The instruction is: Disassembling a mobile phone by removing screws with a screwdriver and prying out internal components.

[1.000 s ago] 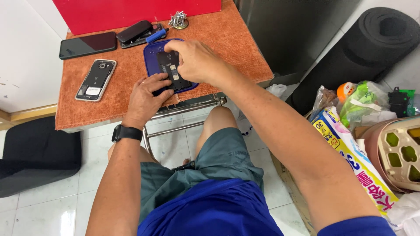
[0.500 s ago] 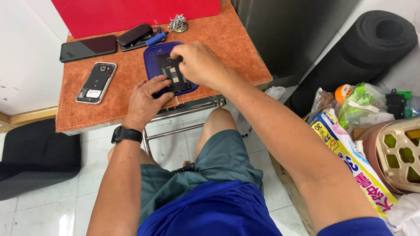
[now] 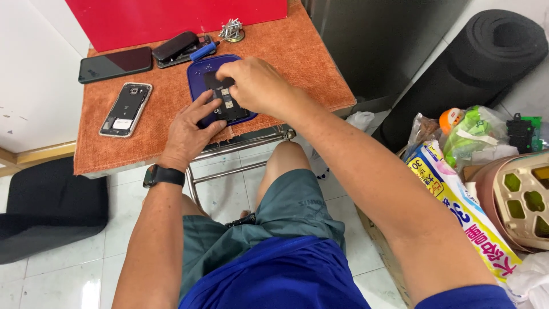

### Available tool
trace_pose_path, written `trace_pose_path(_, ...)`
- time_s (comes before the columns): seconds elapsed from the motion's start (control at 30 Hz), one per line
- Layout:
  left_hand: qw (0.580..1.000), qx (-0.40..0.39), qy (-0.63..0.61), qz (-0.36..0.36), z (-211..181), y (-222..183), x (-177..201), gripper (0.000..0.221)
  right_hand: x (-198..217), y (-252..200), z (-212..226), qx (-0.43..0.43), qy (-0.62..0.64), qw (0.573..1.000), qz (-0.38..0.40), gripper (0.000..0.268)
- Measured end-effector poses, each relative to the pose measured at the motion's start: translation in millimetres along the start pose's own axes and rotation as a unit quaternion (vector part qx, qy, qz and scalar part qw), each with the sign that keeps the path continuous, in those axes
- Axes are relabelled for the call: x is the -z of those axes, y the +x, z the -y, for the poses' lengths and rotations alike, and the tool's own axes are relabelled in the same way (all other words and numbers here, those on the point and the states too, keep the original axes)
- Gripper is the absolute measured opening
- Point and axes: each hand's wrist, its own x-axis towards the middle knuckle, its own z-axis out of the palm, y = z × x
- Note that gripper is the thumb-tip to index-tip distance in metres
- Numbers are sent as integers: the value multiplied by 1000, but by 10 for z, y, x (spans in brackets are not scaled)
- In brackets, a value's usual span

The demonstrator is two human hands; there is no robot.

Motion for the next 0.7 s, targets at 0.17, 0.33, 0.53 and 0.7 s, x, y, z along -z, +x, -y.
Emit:
trace_pose_path(0.17,999,49,-18,-11,-19,-2,-17,60,85,-64,-26,80,58,994,-52,37)
trace_pose_path(0.33,998,-19,66,15,4,-20,-12,69,-92,30,-104,30,-40,996,-76,20)
trace_pose_path(0.53,997,-24,75,20,45,-12,-37,55,154,-85,103,-55,62,996,33,59)
trace_pose_path(0.7,997,-16,78,19,16,-18,-29,54,-34,-8,-92,39,-28,996,-77,29)
